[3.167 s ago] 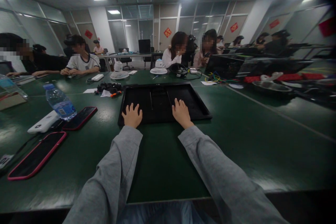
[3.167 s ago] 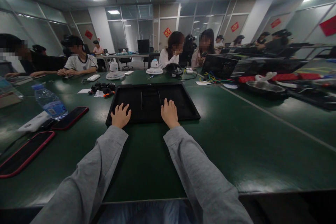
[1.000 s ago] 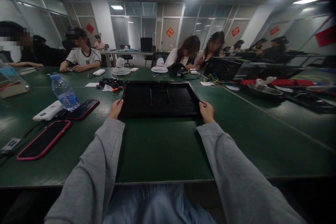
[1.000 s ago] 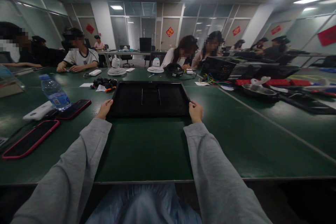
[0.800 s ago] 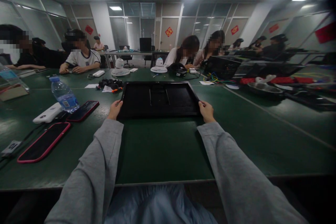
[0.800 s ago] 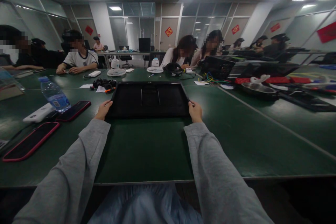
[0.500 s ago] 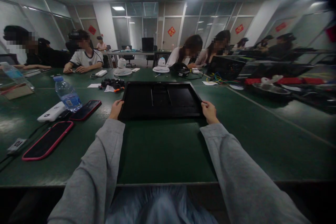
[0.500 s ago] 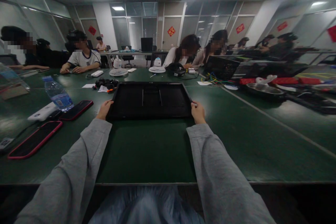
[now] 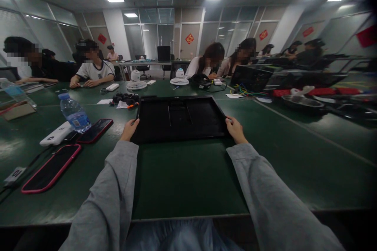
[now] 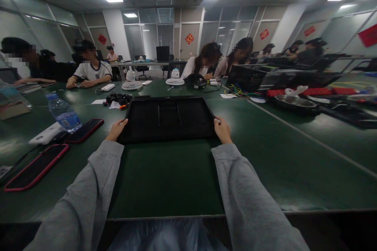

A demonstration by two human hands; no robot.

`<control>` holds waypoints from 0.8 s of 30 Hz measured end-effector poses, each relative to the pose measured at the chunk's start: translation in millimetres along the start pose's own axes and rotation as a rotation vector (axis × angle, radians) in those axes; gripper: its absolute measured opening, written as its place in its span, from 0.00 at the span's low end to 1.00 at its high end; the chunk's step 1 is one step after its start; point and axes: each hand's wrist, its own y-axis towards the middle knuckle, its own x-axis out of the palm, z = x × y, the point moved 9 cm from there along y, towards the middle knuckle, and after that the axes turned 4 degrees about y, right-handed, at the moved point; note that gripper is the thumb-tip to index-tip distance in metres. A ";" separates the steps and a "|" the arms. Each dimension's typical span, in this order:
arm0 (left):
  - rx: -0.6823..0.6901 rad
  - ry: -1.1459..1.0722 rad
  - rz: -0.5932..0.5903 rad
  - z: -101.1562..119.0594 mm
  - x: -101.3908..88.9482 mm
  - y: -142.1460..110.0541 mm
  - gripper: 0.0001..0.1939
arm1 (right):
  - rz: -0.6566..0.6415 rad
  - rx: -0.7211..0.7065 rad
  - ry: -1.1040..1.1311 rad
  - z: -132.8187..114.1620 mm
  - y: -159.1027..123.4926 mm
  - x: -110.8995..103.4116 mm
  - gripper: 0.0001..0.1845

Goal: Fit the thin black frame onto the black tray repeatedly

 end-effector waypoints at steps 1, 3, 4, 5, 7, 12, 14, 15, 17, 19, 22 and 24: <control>0.000 -0.009 0.004 0.1 0.3 -0.1 0.17 | 0.001 -0.006 -0.010 -0.5 -0.5 0.4 0.28; -0.013 -0.047 0.011 1.5 0.8 -1.7 0.16 | -0.001 -0.018 -0.028 -1.8 -1.7 1.0 0.28; -0.024 -0.074 0.013 2.5 1.2 -3.1 0.15 | -0.002 -0.025 -0.034 -2.7 -2.4 1.0 0.28; -0.035 -0.101 0.009 3.7 2.0 -4.7 0.15 | -0.002 -0.032 -0.036 -3.7 -3.2 0.8 0.27; -0.050 -0.145 -0.021 6.2 5.1 -7.6 0.16 | 0.000 -0.042 -0.037 -5.4 -4.5 0.2 0.27; -0.043 -0.196 -0.109 9.8 11.9 -10.8 0.20 | -0.002 -0.048 -0.066 -6.2 -5.7 0.2 0.26; -0.046 -0.203 -0.098 11.0 10.2 -11.7 0.20 | -0.015 -0.055 -0.083 -6.2 -5.5 1.8 0.26; -0.049 -0.210 -0.088 12.1 9.0 -12.4 0.19 | -0.020 -0.057 -0.091 -6.3 -5.4 2.5 0.26; -0.059 -0.231 -0.068 14.5 7.0 -14.5 0.18 | -0.025 -0.058 -0.106 -6.6 -5.2 3.4 0.26; -0.073 -0.250 -0.058 16.6 6.3 -16.9 0.17 | -0.027 -0.058 -0.115 -7.6 -5.4 3.7 0.26; -0.088 -0.254 -0.061 18.4 6.5 -19.5 0.16 | -0.029 -0.055 -0.128 -9.3 -6.3 3.6 0.26; -0.080 -0.231 -0.058 19.6 5.4 -19.7 0.17 | -0.027 -0.052 -0.142 -9.9 -7.2 3.1 0.26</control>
